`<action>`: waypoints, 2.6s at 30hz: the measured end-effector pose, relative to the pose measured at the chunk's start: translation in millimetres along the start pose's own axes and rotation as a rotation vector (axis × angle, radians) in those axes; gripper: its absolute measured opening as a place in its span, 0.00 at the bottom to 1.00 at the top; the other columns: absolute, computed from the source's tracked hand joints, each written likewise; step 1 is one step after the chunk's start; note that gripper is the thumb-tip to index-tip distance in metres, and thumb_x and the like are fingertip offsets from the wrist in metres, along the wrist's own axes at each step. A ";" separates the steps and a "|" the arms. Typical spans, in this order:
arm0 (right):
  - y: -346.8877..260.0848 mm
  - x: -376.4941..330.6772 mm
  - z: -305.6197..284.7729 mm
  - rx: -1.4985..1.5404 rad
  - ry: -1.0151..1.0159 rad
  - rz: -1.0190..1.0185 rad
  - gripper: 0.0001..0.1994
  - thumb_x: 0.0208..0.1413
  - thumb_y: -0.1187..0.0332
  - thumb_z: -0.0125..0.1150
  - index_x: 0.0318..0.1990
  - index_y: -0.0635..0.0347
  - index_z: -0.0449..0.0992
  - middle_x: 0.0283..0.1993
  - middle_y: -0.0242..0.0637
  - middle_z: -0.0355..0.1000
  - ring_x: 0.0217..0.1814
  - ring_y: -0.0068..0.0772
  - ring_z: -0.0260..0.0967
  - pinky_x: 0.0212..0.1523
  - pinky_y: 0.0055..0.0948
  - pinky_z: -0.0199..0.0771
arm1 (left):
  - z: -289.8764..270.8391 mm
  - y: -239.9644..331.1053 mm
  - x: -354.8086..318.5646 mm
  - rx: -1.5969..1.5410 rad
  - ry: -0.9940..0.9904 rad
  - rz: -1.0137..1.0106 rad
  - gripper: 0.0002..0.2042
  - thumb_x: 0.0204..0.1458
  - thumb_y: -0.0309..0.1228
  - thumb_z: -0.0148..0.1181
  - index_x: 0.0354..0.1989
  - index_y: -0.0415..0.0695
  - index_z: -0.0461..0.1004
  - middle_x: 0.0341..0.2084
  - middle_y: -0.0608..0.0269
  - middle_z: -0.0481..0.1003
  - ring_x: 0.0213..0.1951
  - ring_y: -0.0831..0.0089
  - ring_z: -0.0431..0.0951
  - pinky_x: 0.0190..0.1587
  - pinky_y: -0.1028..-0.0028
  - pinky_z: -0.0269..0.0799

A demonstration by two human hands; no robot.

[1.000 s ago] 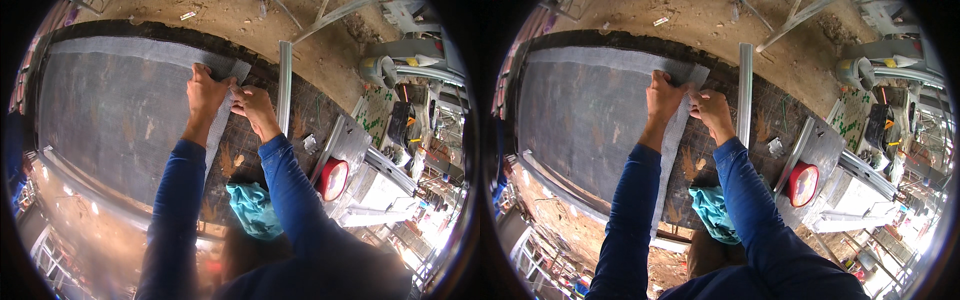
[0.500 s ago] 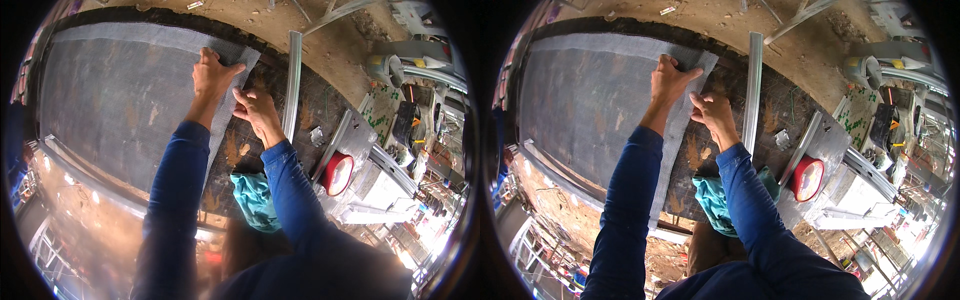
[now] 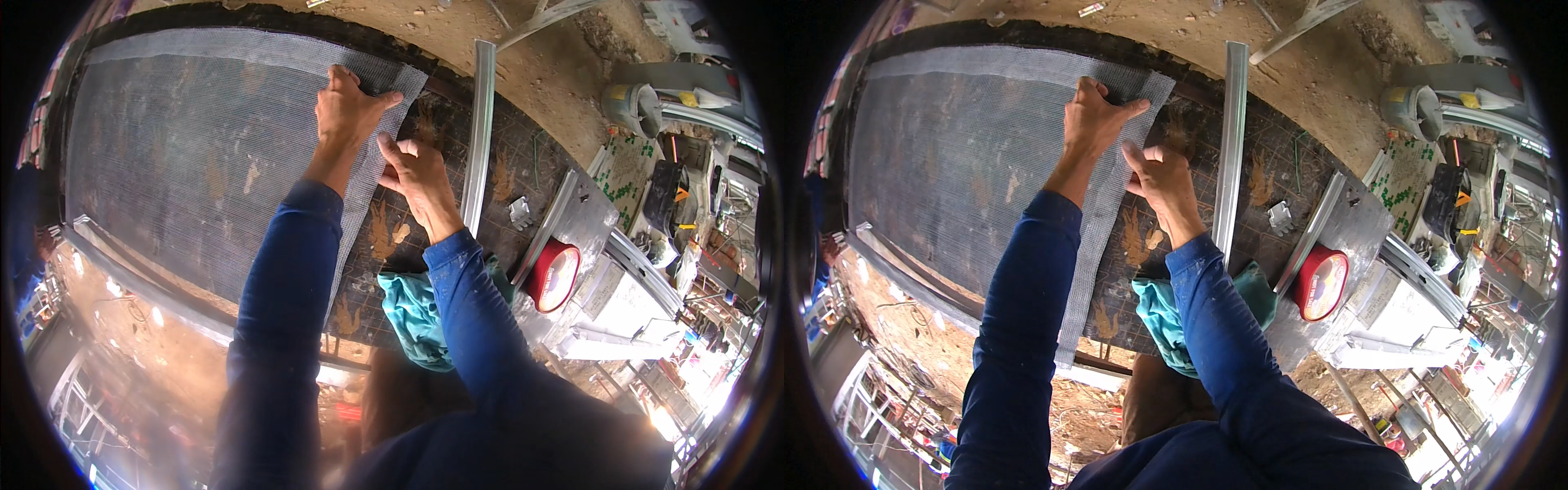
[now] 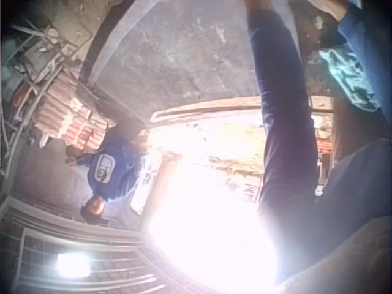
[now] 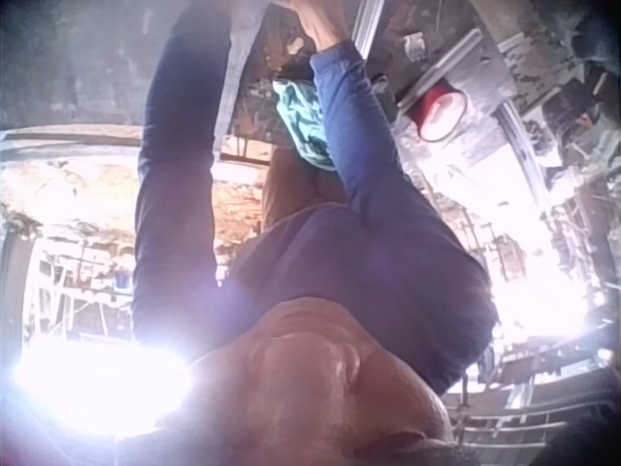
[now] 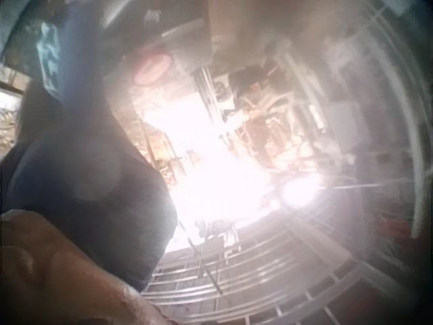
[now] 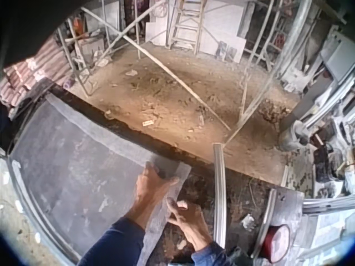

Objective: The person is assembling a window screen by hand, attaching a mesh screen to a metal frame. They fold the edges of the mesh over the frame and press it into the groove to secure it. Another person assists by holding the frame steady.

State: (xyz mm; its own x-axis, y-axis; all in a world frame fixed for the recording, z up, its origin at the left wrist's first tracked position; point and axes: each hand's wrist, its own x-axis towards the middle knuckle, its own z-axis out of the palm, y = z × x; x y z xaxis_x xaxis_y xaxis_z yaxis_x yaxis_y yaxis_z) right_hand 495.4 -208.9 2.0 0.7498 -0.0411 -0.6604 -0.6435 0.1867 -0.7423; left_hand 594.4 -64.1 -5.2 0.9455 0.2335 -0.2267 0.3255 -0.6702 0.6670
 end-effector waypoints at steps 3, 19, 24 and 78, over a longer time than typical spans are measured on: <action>8.8 -2.9 -1.1 0.025 -0.047 -0.019 0.20 0.67 0.57 0.78 0.45 0.71 0.84 0.43 0.43 0.81 0.42 0.32 0.83 0.42 0.35 0.95 | 2.8 -2.5 0.8 0.006 0.010 0.006 0.47 0.41 0.60 0.89 0.53 0.33 0.72 0.39 0.42 0.83 0.43 0.51 0.88 0.44 0.59 0.87; 20.9 -2.6 11.9 -0.138 0.091 -0.138 0.21 0.66 0.54 0.80 0.39 0.68 0.82 0.38 0.38 0.80 0.33 0.25 0.78 0.32 0.28 0.83 | -5.6 8.8 -4.6 -0.019 -0.064 -0.060 0.44 0.45 0.55 0.89 0.57 0.35 0.70 0.45 0.40 0.84 0.51 0.45 0.88 0.56 0.54 0.86; 26.4 -22.2 2.4 0.060 -0.045 0.007 0.21 0.68 0.55 0.78 0.46 0.70 0.83 0.41 0.41 0.81 0.36 0.29 0.80 0.40 0.32 0.90 | -3.6 6.8 -3.4 -0.030 -0.080 -0.066 0.45 0.45 0.56 0.89 0.58 0.35 0.70 0.44 0.39 0.84 0.50 0.46 0.88 0.56 0.55 0.86; 84.2 -83.5 12.7 -0.179 -0.043 -0.041 0.17 0.68 0.57 0.77 0.40 0.65 0.81 0.35 0.39 0.83 0.34 0.28 0.83 0.31 0.28 0.81 | 11.3 -5.5 -4.9 0.068 0.032 0.091 0.49 0.43 0.66 0.85 0.56 0.32 0.72 0.42 0.43 0.84 0.47 0.48 0.89 0.51 0.57 0.88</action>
State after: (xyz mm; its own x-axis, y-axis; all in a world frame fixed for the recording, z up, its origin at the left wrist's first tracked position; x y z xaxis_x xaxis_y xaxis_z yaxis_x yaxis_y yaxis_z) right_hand 380.5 -177.3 -4.0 0.7791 -0.0019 -0.6269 -0.6269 0.0078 -0.7791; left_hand 588.0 -69.5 -15.8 0.9710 0.1911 -0.1437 0.2386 -0.7358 0.6338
